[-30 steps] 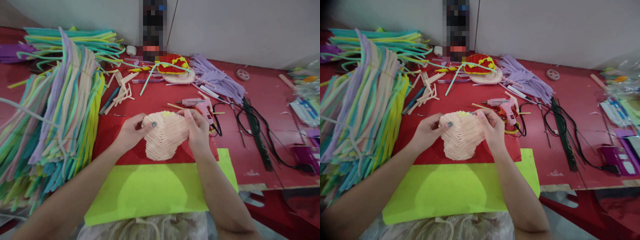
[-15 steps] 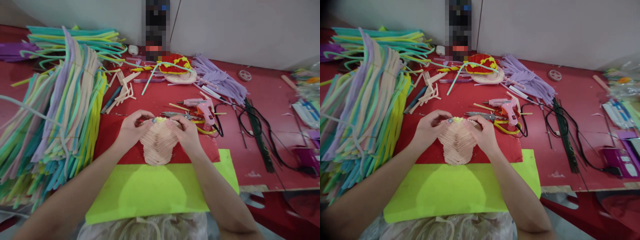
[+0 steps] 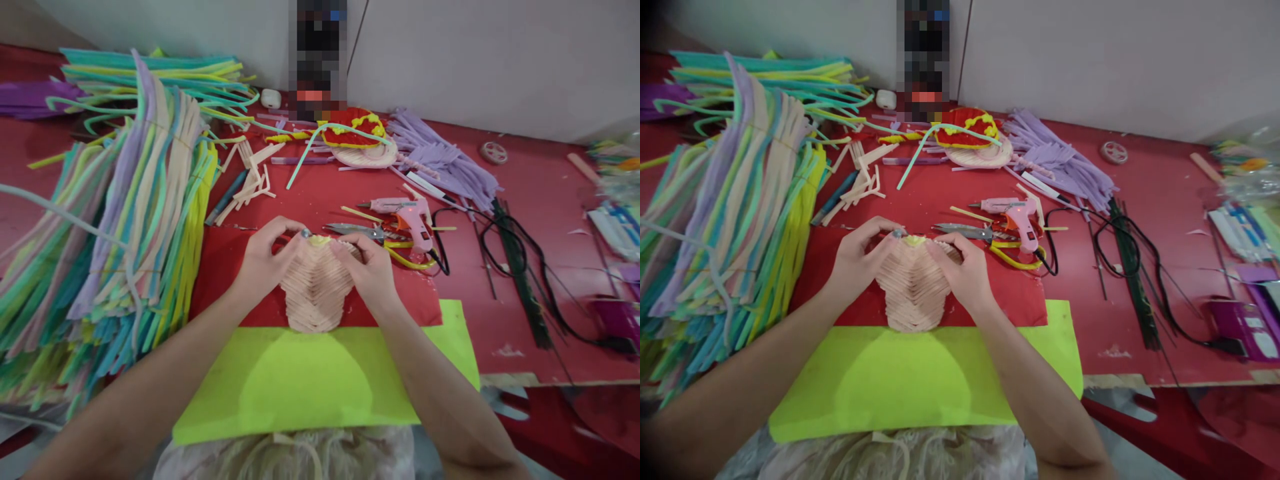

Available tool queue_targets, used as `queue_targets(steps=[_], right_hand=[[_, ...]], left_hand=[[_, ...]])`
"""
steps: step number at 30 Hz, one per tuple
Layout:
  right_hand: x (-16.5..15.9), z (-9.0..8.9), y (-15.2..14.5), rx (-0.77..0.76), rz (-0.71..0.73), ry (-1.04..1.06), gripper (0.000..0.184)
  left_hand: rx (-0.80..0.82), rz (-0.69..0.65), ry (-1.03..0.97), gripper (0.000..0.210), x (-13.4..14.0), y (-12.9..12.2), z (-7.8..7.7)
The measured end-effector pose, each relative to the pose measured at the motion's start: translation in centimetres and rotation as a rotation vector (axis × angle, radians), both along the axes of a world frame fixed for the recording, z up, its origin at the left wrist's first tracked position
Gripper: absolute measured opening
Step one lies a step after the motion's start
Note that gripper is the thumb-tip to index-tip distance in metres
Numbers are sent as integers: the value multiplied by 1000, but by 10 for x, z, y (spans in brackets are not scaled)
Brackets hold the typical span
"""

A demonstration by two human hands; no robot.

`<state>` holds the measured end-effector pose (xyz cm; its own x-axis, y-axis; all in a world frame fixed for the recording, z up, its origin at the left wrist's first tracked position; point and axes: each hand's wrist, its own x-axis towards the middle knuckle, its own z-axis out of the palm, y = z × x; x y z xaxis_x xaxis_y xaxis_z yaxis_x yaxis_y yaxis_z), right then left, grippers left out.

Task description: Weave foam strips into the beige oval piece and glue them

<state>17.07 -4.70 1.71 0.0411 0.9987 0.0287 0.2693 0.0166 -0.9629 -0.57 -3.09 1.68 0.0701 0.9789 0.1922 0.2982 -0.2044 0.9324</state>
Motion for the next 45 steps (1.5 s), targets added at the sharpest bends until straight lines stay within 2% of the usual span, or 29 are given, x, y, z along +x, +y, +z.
queue_targets(steps=[6,9,14,23,26,34,39,42,45], right_hand=[[-2,-3,0,-26,-17,-2,16],[-2,-3,1,19,7,-14,14],[2,1,2,115,46,-55,12],[3,2,1,137,41,-99,6],[3,1,1,136,20,-108,7],[4,-1,2,125,-1,-72,7],[4,0,3,105,1,-68,8],[4,1,3,108,3,-69,8],[3,2,2,111,5,-73,9]], left_hand=[[-97,7,42,9,1,-1,-2],[-110,8,41,8,1,-2,-1],[-105,-16,39,8,1,-2,-4],[-78,-47,50,16,2,-1,-1],[-97,-25,7,22,2,0,0],[-64,113,62,12,-2,3,-3],[-69,152,73,20,-3,2,-2],[-24,130,42,15,-2,1,-2],[53,42,47,8,0,1,1]])
